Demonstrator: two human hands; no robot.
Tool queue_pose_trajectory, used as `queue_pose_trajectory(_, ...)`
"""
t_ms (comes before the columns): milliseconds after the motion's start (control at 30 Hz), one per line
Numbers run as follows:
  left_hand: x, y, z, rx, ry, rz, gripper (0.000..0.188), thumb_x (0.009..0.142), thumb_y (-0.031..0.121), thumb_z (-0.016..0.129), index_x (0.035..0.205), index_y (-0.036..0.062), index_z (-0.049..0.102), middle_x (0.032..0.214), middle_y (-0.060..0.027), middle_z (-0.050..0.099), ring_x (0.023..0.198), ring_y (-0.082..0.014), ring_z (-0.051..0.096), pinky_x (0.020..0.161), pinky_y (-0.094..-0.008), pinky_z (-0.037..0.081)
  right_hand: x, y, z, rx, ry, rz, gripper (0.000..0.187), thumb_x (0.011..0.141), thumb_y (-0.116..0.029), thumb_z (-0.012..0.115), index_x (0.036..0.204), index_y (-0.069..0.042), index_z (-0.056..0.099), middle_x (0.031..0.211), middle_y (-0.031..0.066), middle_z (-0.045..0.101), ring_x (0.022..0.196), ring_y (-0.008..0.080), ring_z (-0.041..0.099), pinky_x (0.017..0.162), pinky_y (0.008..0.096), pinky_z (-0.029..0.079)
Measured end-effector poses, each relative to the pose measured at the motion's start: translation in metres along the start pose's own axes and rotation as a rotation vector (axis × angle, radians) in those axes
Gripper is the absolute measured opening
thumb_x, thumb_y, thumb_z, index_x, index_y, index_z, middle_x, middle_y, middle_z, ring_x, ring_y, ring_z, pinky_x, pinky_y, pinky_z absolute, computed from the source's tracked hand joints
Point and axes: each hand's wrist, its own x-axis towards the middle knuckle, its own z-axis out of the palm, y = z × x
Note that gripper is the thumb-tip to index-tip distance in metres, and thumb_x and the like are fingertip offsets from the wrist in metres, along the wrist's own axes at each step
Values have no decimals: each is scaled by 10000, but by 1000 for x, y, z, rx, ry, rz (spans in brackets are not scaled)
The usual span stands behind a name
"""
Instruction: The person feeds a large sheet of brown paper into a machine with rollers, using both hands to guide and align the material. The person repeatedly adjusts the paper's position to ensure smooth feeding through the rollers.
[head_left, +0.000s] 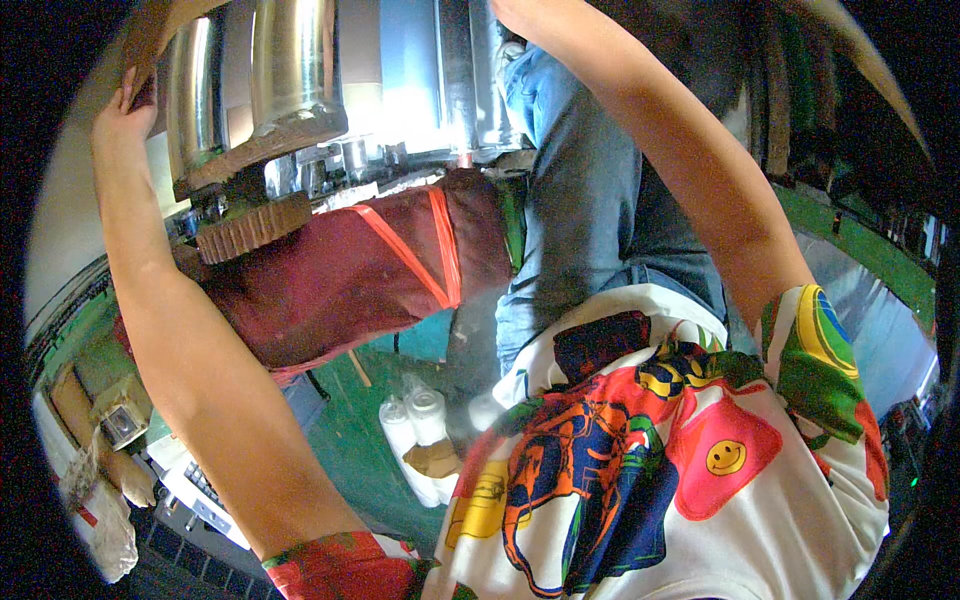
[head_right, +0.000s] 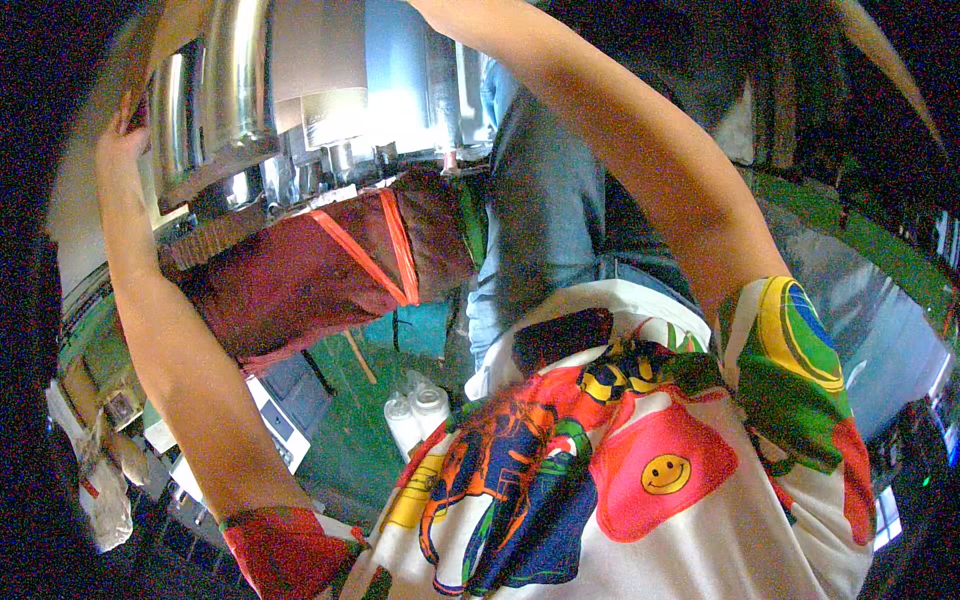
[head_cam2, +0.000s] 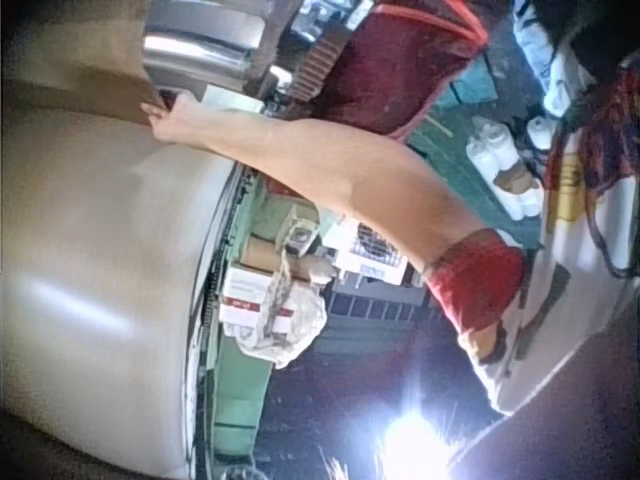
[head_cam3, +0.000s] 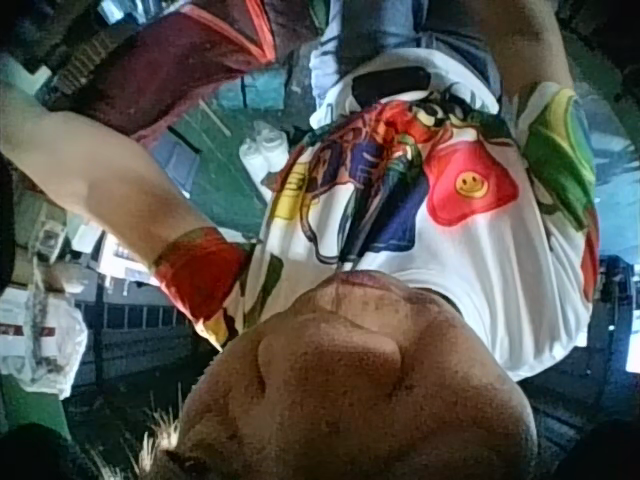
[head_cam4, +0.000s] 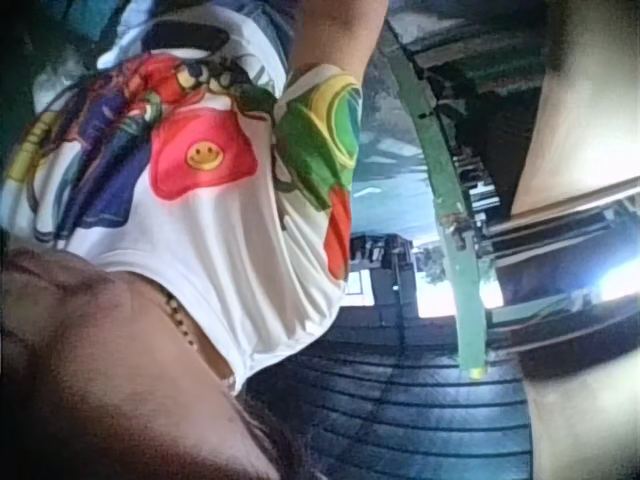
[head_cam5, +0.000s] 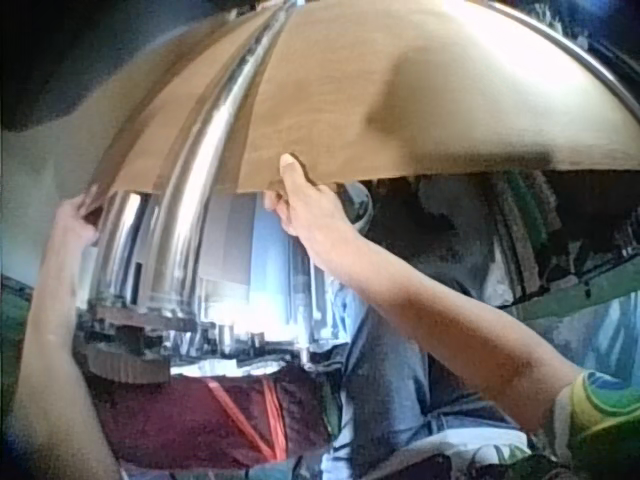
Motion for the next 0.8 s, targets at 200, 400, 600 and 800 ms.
queue_pose_trajectory(200, -9, 0, 3, -75, -91, -99, 230, 859, 119, 450, 1002, -23, 559, 1054, -177, 565, 986, -349, 510, 888, -453, 429, -34, -15, -80, -668, -43, -461, 237, 919, -254, 419, 991, -60, 535, 640, -30, 417, 521, 49, 348, 449, 199, 290)
queue_pose_trajectory(400, -18, -9, 9, -136, 60, -60, 211, 859, 214, 463, 893, 48, 587, 911, -89, 609, 857, -227, 500, 726, -344, 416, -69, -92, -229, 11, 299, -118, 385, 889, -246, 447, 1265, -163, 433, 802, -31, 525, 597, 63, 404, 582, 234, 372)
queue_pose_trajectory(600, -22, -17, -6, -308, 93, -62, 246, 900, 212, 413, 1056, 49, 512, 1031, -74, 571, 977, -240, 496, 854, -388, 401, -93, -169, -265, 71, 563, -199, 153, 880, -343, 468, 865, -200, 521, 602, -77, 438, 447, 50, 374, 387, 192, 301)
queue_pose_trajectory(800, 16, -25, -38, -192, -62, 47, 266, 864, 224, 464, 1085, 98, 538, 1037, -70, 572, 960, -256, 498, 837, -404, 380, -85, -157, -277, -13, 414, -102, 187, 876, -379, 476, 786, -215, 489, 589, -67, 427, 469, 57, 397, 408, 192, 331)
